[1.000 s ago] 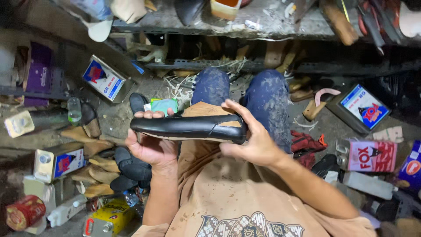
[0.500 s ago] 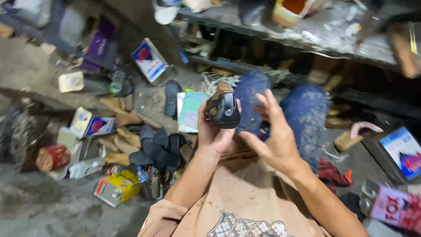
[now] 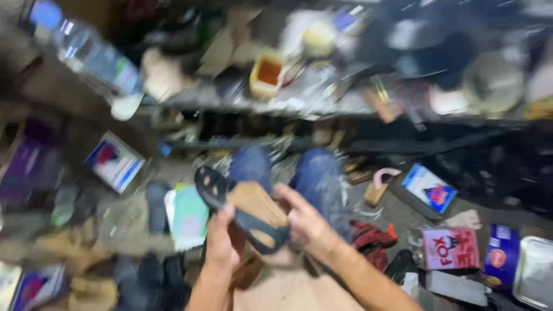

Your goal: The person repairs a black shoe by scraping the sole with a knife, hammering the heel, and using a small stick to work on the shoe's edge. The person also uses a hammer and a pair of pliers during the process.

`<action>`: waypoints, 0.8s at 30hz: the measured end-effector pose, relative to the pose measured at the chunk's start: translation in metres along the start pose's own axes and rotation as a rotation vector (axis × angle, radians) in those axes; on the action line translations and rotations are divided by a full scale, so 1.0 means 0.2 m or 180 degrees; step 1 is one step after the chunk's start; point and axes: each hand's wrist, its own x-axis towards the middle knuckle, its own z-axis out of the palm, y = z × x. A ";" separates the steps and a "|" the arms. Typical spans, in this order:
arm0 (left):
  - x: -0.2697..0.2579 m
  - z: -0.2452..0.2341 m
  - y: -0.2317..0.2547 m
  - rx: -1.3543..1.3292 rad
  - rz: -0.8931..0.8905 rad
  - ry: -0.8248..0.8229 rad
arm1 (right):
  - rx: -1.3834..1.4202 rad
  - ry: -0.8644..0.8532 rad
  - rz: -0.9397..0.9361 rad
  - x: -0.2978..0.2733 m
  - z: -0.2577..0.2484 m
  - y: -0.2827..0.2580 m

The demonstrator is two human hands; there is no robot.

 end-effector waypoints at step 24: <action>0.45 -0.23 -0.31 0.4475 0.3556 -0.1940 | -0.3888 0.3048 -0.1645 1.49 -0.51 -1.41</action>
